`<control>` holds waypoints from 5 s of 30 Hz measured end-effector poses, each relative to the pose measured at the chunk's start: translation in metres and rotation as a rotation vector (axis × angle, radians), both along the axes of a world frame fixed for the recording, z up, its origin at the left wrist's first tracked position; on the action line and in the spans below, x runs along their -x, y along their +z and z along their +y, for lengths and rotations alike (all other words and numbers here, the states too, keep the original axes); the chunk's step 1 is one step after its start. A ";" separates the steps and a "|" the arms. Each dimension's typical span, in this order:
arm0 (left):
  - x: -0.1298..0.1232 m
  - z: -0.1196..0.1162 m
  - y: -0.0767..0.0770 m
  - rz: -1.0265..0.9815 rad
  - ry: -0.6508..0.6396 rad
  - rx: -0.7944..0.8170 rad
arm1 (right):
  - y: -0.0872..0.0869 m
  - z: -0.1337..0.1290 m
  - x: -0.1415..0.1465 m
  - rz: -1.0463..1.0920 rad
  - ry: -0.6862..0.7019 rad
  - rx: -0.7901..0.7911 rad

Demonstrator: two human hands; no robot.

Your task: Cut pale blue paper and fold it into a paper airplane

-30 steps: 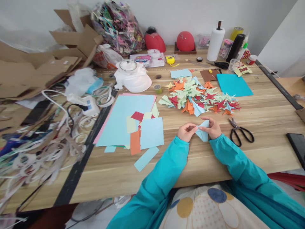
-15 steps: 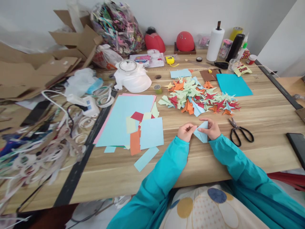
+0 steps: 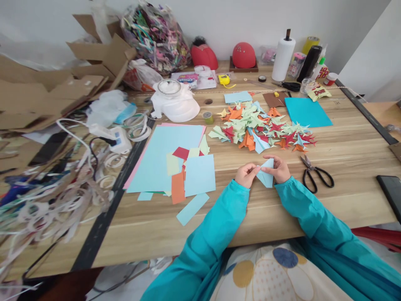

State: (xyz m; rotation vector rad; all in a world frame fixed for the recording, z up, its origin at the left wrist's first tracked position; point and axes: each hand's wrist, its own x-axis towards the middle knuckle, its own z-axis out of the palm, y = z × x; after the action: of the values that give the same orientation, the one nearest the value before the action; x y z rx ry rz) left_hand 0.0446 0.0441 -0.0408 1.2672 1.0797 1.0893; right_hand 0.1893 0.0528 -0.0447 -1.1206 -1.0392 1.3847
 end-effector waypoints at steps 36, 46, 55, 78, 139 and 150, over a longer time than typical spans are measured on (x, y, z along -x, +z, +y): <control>0.007 0.008 0.002 -0.105 0.098 0.140 | 0.000 -0.005 0.002 -0.136 0.300 -0.007; 0.007 0.008 -0.010 -0.076 -0.024 0.066 | -0.012 -0.006 -0.001 -0.338 0.317 -0.160; 0.005 0.008 -0.007 -0.111 0.026 0.129 | -0.007 -0.006 -0.001 -0.341 0.301 -0.171; 0.003 0.008 -0.002 -0.170 0.122 0.141 | -0.002 -0.005 0.000 -0.257 0.251 -0.096; -0.001 0.017 -0.017 -0.458 0.061 0.282 | -0.021 0.008 0.004 -0.329 -0.087 -0.393; -0.002 0.016 -0.021 -0.611 0.116 0.360 | -0.037 0.011 0.003 -0.543 -0.190 -0.577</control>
State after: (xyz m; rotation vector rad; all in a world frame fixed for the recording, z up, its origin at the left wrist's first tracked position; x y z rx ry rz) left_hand 0.0467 0.0601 -0.0615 0.5336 0.8293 1.1974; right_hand 0.1868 0.0635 -0.0821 -1.1298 -1.5470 0.5631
